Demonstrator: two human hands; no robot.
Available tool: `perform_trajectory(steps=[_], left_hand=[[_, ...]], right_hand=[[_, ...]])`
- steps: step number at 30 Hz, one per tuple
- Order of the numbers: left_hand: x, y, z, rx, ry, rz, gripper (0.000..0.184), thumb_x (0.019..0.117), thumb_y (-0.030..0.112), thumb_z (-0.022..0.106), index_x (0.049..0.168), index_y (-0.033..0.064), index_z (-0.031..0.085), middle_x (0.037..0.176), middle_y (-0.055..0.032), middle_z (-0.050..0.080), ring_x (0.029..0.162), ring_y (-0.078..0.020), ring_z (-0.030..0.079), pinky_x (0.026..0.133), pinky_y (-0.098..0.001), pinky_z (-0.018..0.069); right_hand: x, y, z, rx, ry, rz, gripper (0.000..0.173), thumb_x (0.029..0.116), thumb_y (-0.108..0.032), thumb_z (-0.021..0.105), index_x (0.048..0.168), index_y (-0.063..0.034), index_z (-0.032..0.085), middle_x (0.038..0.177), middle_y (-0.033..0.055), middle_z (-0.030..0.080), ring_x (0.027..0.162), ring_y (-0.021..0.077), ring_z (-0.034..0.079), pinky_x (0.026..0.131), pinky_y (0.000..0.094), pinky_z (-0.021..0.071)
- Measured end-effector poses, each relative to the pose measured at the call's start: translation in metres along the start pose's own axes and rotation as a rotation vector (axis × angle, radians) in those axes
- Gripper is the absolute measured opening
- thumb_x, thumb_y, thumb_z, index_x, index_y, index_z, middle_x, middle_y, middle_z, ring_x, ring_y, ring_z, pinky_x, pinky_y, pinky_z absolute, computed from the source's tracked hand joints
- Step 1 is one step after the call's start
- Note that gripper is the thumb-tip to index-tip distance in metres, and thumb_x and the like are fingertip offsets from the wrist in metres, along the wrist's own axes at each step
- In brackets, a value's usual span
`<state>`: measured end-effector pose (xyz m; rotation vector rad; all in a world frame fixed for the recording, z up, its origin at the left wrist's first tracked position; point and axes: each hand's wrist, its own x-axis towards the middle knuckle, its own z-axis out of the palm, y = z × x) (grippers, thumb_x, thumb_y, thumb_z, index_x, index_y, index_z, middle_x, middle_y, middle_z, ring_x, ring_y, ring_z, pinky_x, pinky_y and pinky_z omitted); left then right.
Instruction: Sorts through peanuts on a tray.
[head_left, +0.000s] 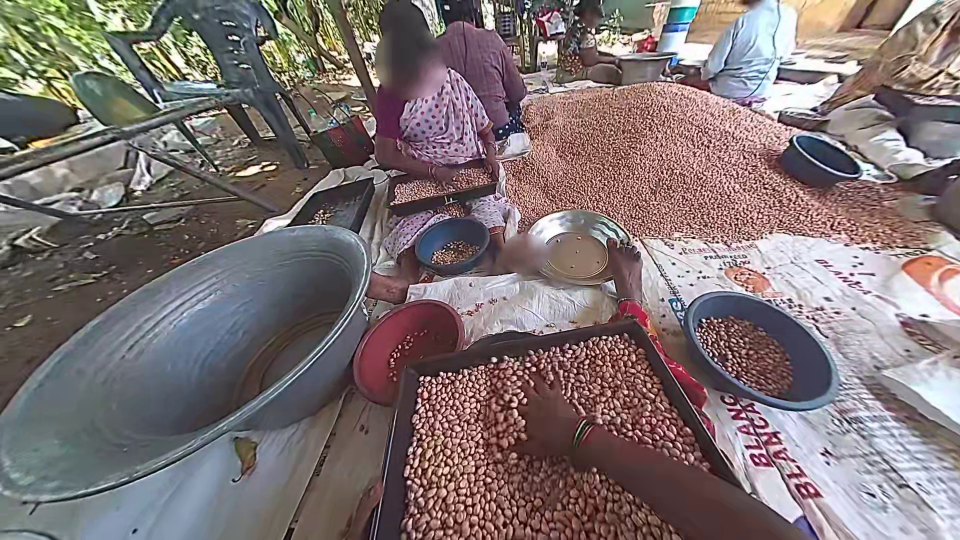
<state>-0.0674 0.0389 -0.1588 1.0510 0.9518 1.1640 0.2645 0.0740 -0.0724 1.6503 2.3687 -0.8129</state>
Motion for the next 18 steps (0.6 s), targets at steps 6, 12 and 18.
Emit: perform_trajectory(steps=[6,12,18], left_hand=[[-0.004,0.010,0.011,0.054,0.037,-0.003,0.026,0.0974,0.039,0.045,0.095,0.0218,0.065,0.082,0.0175,0.072,0.080,0.0071,0.067,0.077,-0.0160,0.0556],[-0.004,0.009,0.012,0.022,0.073,-0.012,0.020,0.0972,0.033,0.046,0.095,0.0237,0.064,0.082,0.0186,0.072,0.081,0.0065,0.068,0.078,-0.0173,0.0560],[0.002,0.011,0.009,0.013,-0.061,0.043,0.025,0.0939,0.053,0.056,0.090,0.0322,0.070,0.086,0.0192,0.075,0.083,0.0088,0.069,0.079,-0.0141,0.0558]], right_hand=[[-0.067,-0.027,0.066,0.039,0.091,-0.370,0.050,0.1018,-0.042,0.060,0.148,-0.0227,0.058,0.157,0.0265,0.043,0.148,0.0552,0.031,0.111,0.0824,0.0173],[-0.114,0.065,0.016,-0.125,0.105,0.110,0.070,0.0888,-0.044,0.075,0.151,-0.0193,0.054,0.164,0.0319,0.025,0.153,0.0570,0.013,0.113,0.0823,0.0042],[-0.010,0.011,-0.001,0.029,0.016,0.134,0.085,0.0901,-0.050,0.072,0.151,0.0033,0.045,0.165,0.0327,0.021,0.154,0.0542,0.010,0.113,0.0810,0.0108]])
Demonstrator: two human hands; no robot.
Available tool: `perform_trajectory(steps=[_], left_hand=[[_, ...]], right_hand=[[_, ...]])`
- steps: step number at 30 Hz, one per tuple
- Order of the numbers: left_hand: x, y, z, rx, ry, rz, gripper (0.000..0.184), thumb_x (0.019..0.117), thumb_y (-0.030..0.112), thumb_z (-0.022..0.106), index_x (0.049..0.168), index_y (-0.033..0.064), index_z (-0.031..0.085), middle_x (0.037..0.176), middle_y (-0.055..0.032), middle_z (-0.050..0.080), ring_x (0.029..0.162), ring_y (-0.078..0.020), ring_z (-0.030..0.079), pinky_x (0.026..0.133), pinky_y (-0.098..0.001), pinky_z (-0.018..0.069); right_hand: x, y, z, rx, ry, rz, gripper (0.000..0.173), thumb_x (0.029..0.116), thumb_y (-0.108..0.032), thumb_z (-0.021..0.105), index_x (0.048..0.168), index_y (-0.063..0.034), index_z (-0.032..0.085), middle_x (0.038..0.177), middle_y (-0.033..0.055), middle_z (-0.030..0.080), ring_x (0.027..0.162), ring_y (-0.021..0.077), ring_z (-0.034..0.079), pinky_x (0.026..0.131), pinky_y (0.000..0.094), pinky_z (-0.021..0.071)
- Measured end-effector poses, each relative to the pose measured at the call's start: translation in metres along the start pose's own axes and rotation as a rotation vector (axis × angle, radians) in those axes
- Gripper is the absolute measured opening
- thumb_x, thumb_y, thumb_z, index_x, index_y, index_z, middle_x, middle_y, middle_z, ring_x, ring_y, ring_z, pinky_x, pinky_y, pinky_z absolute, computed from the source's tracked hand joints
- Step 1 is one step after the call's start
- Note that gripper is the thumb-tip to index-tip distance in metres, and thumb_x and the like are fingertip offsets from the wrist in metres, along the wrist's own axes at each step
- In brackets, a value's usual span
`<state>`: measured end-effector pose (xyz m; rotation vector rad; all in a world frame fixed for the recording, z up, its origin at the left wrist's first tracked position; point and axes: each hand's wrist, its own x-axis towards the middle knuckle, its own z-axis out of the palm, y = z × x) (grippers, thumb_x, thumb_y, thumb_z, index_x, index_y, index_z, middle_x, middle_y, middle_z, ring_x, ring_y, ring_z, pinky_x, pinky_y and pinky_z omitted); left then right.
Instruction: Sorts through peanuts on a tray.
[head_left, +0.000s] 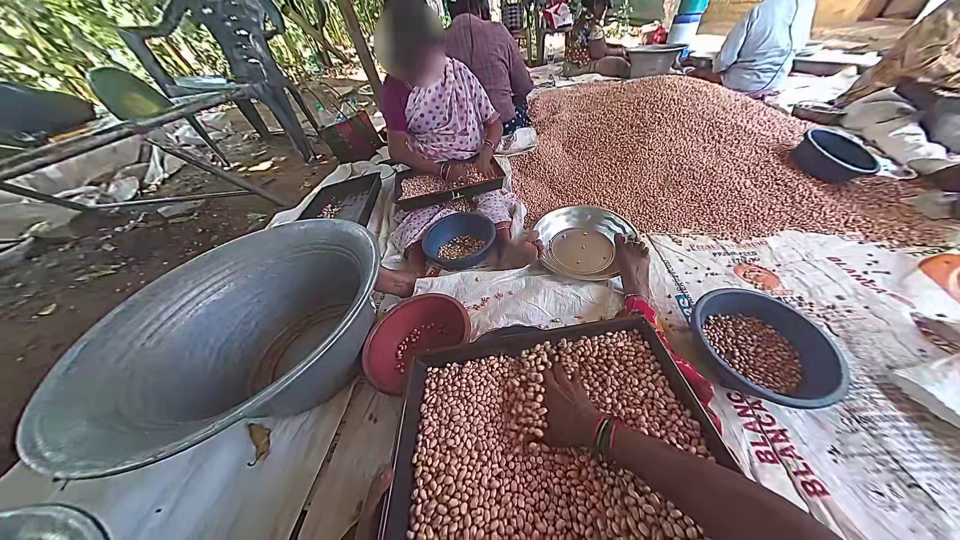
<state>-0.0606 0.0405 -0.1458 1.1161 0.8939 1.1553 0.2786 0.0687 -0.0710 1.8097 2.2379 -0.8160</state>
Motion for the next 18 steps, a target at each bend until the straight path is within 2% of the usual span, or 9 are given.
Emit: perform_trajectory(steps=[3,5,7,9,11,12,14,16,18], left_hand=[[-0.004,0.005,0.007,-0.010,0.071,-0.020,0.027,0.0992,0.031,0.040,0.091,0.0267,0.065,0.084,0.0180,0.074,0.083,0.0076,0.068,0.080,-0.0163,0.0560],[-0.008,0.004,0.005,-0.056,0.083,-0.032,0.028,0.1020,0.028,0.042,0.094,0.0249,0.069,0.085,0.0161,0.075,0.083,0.0060,0.069,0.080,-0.0168,0.0568],[-0.009,0.009,0.013,-0.066,0.132,-0.058,0.033,0.1012,0.021,0.032,0.094,0.0225,0.064,0.081,0.0168,0.073,0.079,0.0068,0.068,0.077,-0.0162,0.0568],[-0.009,0.015,0.021,-0.031,0.159,-0.074,0.031,0.0992,0.019,0.031,0.094,0.0194,0.061,0.078,0.0183,0.071,0.077,0.0085,0.066,0.075,-0.0151,0.0558],[-0.009,0.011,0.015,-0.012,0.120,-0.056,0.026,0.1006,0.026,0.038,0.094,0.0209,0.063,0.081,0.0179,0.071,0.080,0.0077,0.067,0.078,-0.0161,0.0557],[-0.008,0.003,0.006,-0.040,0.077,-0.036,0.023,0.1001,0.038,0.050,0.095,0.0255,0.069,0.086,0.0162,0.074,0.083,0.0057,0.069,0.080,-0.0179,0.0561],[-0.010,0.006,0.013,-0.108,0.107,-0.060,0.022,0.0965,0.037,0.052,0.088,0.0301,0.071,0.086,0.0136,0.077,0.081,0.0052,0.070,0.077,-0.0167,0.0579],[-0.013,0.013,0.022,-0.114,0.154,-0.089,0.026,0.0980,0.030,0.042,0.087,0.0284,0.066,0.083,0.0139,0.076,0.079,0.0061,0.070,0.074,-0.0154,0.0580],[-0.011,0.011,0.017,-0.118,0.126,-0.085,0.023,0.0956,0.035,0.048,0.086,0.0289,0.068,0.083,0.0130,0.076,0.079,0.0055,0.070,0.073,-0.0158,0.0580]], right_hand=[[-0.002,-0.046,0.029,0.063,-0.015,-0.263,0.073,0.0974,-0.053,0.063,0.156,-0.0137,0.046,0.164,0.0334,0.024,0.153,0.0585,0.011,0.112,0.0843,0.0061],[-0.034,-0.046,0.053,0.078,0.008,-0.400,0.063,0.0987,-0.048,0.063,0.154,-0.0211,0.050,0.163,0.0299,0.030,0.151,0.0570,0.021,0.113,0.0825,0.0081],[-0.075,-0.019,0.069,0.033,0.120,-0.408,0.052,0.0989,-0.046,0.062,0.146,-0.0243,0.060,0.157,0.0266,0.044,0.147,0.0558,0.033,0.111,0.0827,0.0164],[-0.111,0.015,0.058,-0.023,0.175,-0.278,0.052,0.0945,-0.048,0.067,0.140,-0.0221,0.066,0.152,0.0287,0.050,0.146,0.0580,0.033,0.110,0.0852,0.0147],[-0.121,0.051,0.038,-0.100,0.179,-0.096,0.063,0.0859,-0.053,0.075,0.139,-0.0190,0.066,0.156,0.0318,0.042,0.147,0.0615,0.027,0.109,0.0864,0.0121],[-0.115,0.063,0.024,-0.114,0.119,0.016,0.070,0.0855,-0.052,0.076,0.145,-0.0189,0.060,0.163,0.0317,0.030,0.151,0.0603,0.017,0.111,0.0847,0.0069],[-0.087,0.071,0.002,-0.079,0.065,0.183,0.084,0.0860,-0.039,0.080,0.159,-0.0227,0.042,0.169,0.0299,0.012,0.154,0.0579,0.004,0.113,0.0823,0.0035],[-0.050,0.056,-0.001,0.029,0.164,0.221,0.084,0.0887,-0.035,0.077,0.161,-0.0233,0.037,0.168,0.0313,0.014,0.152,0.0596,0.010,0.110,0.0826,0.0143],[-0.015,0.021,0.004,0.118,0.216,0.176,0.078,0.0925,-0.057,0.066,0.159,-0.0244,0.041,0.166,0.0315,0.019,0.150,0.0599,0.017,0.109,0.0817,0.0196]])
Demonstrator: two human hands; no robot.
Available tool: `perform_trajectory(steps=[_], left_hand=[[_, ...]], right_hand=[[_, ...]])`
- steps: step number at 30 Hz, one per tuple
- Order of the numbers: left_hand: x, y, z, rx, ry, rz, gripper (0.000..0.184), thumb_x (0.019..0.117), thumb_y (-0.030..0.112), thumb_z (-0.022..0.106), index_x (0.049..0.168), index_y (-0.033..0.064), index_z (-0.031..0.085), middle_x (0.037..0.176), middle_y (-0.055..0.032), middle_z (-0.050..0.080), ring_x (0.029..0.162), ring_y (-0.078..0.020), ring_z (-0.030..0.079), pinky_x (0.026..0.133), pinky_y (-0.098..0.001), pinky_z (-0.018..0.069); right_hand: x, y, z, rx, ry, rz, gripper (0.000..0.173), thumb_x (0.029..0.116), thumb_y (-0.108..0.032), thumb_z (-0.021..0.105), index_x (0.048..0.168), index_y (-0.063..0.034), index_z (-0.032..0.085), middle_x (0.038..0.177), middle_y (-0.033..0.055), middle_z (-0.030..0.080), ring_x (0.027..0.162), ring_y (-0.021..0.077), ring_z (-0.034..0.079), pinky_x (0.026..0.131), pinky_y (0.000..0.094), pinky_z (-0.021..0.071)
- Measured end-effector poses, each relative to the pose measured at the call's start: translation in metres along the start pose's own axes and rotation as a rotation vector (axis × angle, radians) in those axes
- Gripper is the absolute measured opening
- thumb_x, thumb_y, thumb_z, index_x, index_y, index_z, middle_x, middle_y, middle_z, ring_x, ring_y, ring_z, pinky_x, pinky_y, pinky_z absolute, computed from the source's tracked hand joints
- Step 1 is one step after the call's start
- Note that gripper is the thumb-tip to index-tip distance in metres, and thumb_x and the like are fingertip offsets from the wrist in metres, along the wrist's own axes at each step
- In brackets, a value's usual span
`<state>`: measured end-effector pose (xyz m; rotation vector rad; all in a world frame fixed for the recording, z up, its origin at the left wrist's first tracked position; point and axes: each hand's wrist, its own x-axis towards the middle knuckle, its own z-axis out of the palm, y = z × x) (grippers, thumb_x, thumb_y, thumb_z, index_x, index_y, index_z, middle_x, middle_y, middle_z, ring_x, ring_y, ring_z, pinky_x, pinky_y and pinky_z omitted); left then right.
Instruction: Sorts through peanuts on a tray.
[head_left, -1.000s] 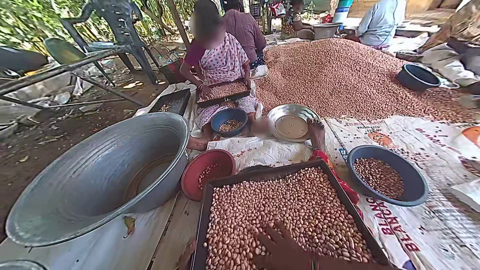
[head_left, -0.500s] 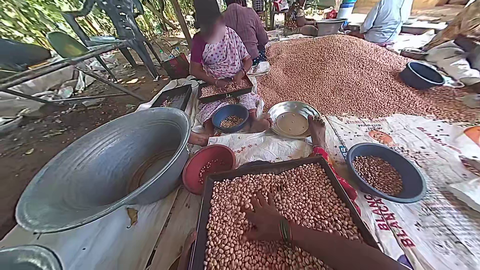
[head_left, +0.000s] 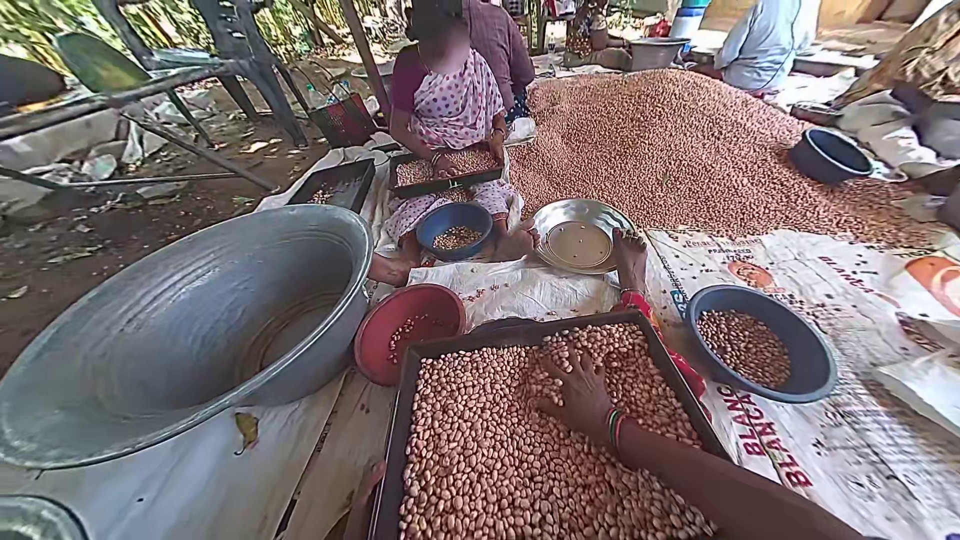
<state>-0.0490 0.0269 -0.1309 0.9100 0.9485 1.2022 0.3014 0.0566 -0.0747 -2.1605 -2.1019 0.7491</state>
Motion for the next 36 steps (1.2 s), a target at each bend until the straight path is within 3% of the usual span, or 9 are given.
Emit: perform_trajectory(steps=[4,7,10,14,17,23,29,31,36], left_hand=[[0.008,-0.013,-0.016,-0.009,-0.107,0.055,0.029,0.0984,0.032,0.044,0.094,0.0285,0.072,0.088,0.0135,0.076,0.084,0.0035,0.070,0.080,-0.0186,0.0576],[0.006,-0.020,-0.019,0.048,0.002,0.084,0.026,0.1001,0.028,0.041,0.097,0.0265,0.068,0.087,0.0164,0.074,0.085,0.0049,0.069,0.081,-0.0189,0.0567],[0.001,-0.012,-0.009,0.023,0.016,0.057,0.030,0.1002,0.024,0.040,0.095,0.0266,0.069,0.085,0.0174,0.075,0.084,0.0057,0.070,0.081,-0.0179,0.0569],[-0.003,0.003,0.008,-0.001,0.056,0.014,0.045,0.0988,0.014,0.026,0.085,0.0294,0.066,0.082,0.0178,0.075,0.078,0.0089,0.069,0.076,-0.0142,0.0571],[-0.004,0.004,0.008,0.006,0.048,0.019,0.043,0.0989,0.015,0.028,0.085,0.0302,0.066,0.082,0.0173,0.075,0.079,0.0090,0.069,0.076,-0.0142,0.0572],[0.009,-0.020,-0.023,0.024,-0.100,0.095,0.023,0.0981,0.034,0.049,0.096,0.0288,0.072,0.089,0.0158,0.075,0.087,0.0047,0.070,0.082,-0.0174,0.0563],[-0.003,-0.001,0.002,0.010,0.036,0.017,0.039,0.0982,0.018,0.032,0.086,0.0289,0.068,0.082,0.0163,0.075,0.079,0.0081,0.069,0.075,-0.0148,0.0571],[-0.004,0.001,0.004,-0.031,0.015,0.008,0.044,0.0982,0.018,0.031,0.082,0.0325,0.070,0.083,0.0148,0.077,0.078,0.0080,0.069,0.074,-0.0146,0.0574],[-0.004,0.004,0.008,0.001,0.018,0.006,0.036,0.0977,0.021,0.034,0.084,0.0304,0.066,0.082,0.0159,0.076,0.078,0.0084,0.069,0.074,-0.0141,0.0571]], right_hand=[[-0.019,-0.063,0.033,0.031,-0.215,-0.234,0.072,0.0976,-0.061,0.057,0.158,-0.0251,0.043,0.169,0.0248,0.019,0.155,0.0544,0.007,0.114,0.0820,0.0032],[-0.076,-0.037,0.050,-0.020,-0.175,-0.433,0.061,0.0969,-0.054,0.061,0.151,-0.0265,0.055,0.160,0.0292,0.037,0.150,0.0585,0.023,0.111,0.0840,0.0108],[-0.114,0.019,0.023,-0.123,-0.103,-0.280,0.061,0.0906,-0.055,0.069,0.141,-0.0214,0.065,0.157,0.0321,0.041,0.147,0.0614,0.026,0.109,0.0862,0.0113],[-0.079,0.069,-0.017,-0.173,-0.103,0.021,0.082,0.0929,-0.061,0.064,0.156,-0.0114,0.046,0.163,0.0359,0.023,0.151,0.0608,0.015,0.119,0.0755,0.0049],[-0.024,0.046,-0.008,0.005,0.154,0.094,0.075,0.0973,-0.054,0.061,0.159,-0.0156,0.041,0.164,0.0319,0.027,0.148,0.0597,0.023,0.112,0.0785,0.0183],[-0.026,-0.060,0.033,0.073,-0.146,-0.169,0.073,0.0978,-0.057,0.058,0.160,-0.0254,0.039,0.168,0.0285,0.019,0.154,0.0562,0.010,0.115,0.0808,0.0080],[-0.108,0.021,0.030,-0.090,-0.045,-0.255,0.060,0.0924,-0.050,0.069,0.143,-0.0189,0.063,0.155,0.0313,0.043,0.145,0.0608,0.031,0.110,0.0845,0.0152],[-0.100,0.062,0.023,-0.179,0.158,-0.184,0.067,0.0878,-0.047,0.074,0.145,-0.0153,0.060,0.154,0.0372,0.041,0.140,0.0640,0.037,0.107,0.0837,0.0236],[-0.024,0.038,0.000,-0.012,0.155,0.131,0.068,0.1042,-0.049,0.051,0.162,-0.0165,0.034,0.165,0.0350,0.017,0.152,0.0596,0.013,0.114,0.0797,0.0110]])
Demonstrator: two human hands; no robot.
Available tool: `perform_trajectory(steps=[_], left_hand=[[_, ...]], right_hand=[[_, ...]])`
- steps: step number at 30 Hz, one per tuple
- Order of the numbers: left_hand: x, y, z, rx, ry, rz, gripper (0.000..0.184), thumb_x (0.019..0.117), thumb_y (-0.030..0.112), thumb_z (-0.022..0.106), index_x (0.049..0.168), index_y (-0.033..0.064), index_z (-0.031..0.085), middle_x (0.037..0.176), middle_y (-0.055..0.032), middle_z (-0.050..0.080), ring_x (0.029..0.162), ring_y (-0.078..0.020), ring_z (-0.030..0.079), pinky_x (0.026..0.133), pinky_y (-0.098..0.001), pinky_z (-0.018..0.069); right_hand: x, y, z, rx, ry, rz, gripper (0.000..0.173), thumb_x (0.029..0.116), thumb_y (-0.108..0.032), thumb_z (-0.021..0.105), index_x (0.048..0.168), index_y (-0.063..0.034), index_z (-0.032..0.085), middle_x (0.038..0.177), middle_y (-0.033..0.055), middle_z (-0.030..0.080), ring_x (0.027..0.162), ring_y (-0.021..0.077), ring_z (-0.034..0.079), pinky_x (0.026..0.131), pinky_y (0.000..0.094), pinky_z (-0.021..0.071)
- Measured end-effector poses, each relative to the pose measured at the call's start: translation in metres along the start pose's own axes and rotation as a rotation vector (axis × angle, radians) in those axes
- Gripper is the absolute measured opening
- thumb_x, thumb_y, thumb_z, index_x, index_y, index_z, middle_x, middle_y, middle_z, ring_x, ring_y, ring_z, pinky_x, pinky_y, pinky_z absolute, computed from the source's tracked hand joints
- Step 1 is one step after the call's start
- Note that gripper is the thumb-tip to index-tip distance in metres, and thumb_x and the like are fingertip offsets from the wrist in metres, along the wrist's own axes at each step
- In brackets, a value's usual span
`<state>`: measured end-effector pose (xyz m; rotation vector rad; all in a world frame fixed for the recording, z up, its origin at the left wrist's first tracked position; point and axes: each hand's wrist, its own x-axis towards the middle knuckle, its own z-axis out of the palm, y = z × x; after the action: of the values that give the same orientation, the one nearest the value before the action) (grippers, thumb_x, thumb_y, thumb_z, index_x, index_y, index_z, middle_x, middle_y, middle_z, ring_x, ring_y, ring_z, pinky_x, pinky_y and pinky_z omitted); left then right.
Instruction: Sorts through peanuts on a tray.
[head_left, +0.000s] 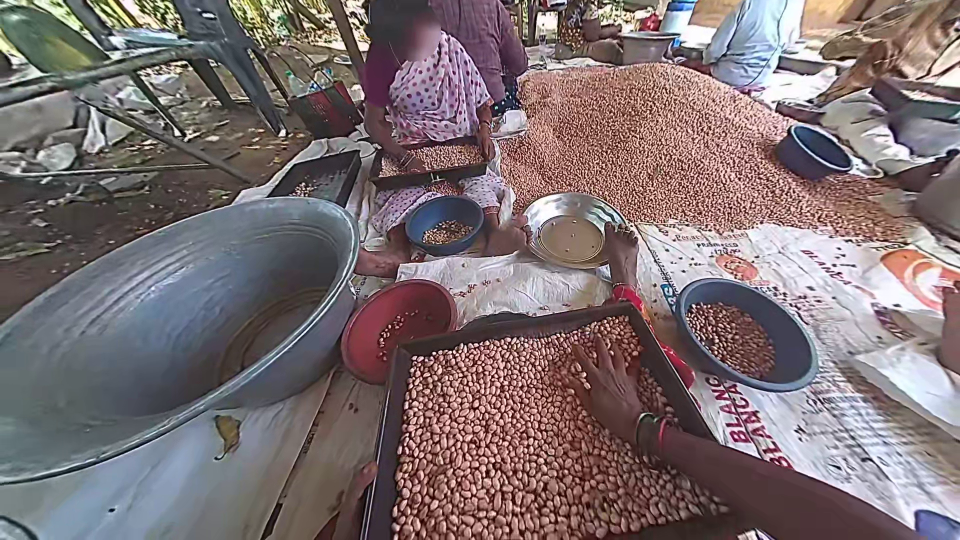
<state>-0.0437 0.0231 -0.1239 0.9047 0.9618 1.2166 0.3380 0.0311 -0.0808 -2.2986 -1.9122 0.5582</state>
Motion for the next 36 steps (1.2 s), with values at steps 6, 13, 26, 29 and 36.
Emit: perform_trajectory(steps=[6,13,26,29,36], left_hand=[[0.009,-0.009,-0.014,0.079,-0.064,0.072,0.023,0.0976,0.031,0.046,0.094,0.0247,0.067,0.084,0.0176,0.074,0.082,0.0073,0.068,0.079,-0.0145,0.0557],[0.005,-0.011,-0.015,0.064,-0.068,0.072,0.023,0.1013,0.035,0.048,0.096,0.0290,0.070,0.087,0.0177,0.075,0.084,0.0066,0.070,0.080,-0.0162,0.0568],[-0.003,0.014,0.015,0.032,0.161,-0.060,0.047,0.1025,0.010,0.020,0.088,0.0234,0.063,0.077,0.0159,0.074,0.073,0.0073,0.069,0.071,-0.0151,0.0579],[-0.003,0.020,0.020,0.065,0.150,-0.109,0.040,0.1058,0.011,0.021,0.102,0.0178,0.061,0.083,0.0151,0.074,0.079,0.0065,0.070,0.076,-0.0161,0.0585],[-0.011,0.041,0.049,0.019,0.099,-0.183,0.033,0.1061,0.013,0.025,0.111,0.0131,0.057,0.087,0.0098,0.074,0.080,0.0035,0.070,0.075,-0.0182,0.0594]], right_hand=[[-0.021,-0.102,0.033,0.065,-0.263,-0.281,0.063,0.1052,-0.053,0.044,0.162,-0.0270,0.035,0.168,0.0288,0.016,0.155,0.0548,0.009,0.116,0.0795,0.0064],[-0.080,0.027,0.024,-0.124,0.148,-0.379,0.060,0.0913,-0.055,0.065,0.132,-0.0113,0.070,0.145,0.0342,0.053,0.136,0.0636,0.043,0.103,0.0868,0.0252],[-0.038,-0.093,-0.015,0.175,-0.361,-0.289,0.068,0.0996,-0.054,0.059,0.156,-0.0193,0.046,0.165,0.0261,0.031,0.149,0.0533,0.029,0.112,0.0801,0.0194],[-0.058,-0.023,-0.038,0.173,0.003,-0.150,0.072,0.0951,-0.046,0.069,0.152,-0.0077,0.050,0.159,0.0319,0.038,0.148,0.0549,0.032,0.114,0.0784,0.0200],[-0.058,0.107,-0.048,0.612,-0.124,0.404,0.040,0.1035,-0.011,0.059,0.139,0.0067,0.051,0.120,0.0255,0.063,0.105,0.0292,0.063,0.095,0.0474,0.0487]])
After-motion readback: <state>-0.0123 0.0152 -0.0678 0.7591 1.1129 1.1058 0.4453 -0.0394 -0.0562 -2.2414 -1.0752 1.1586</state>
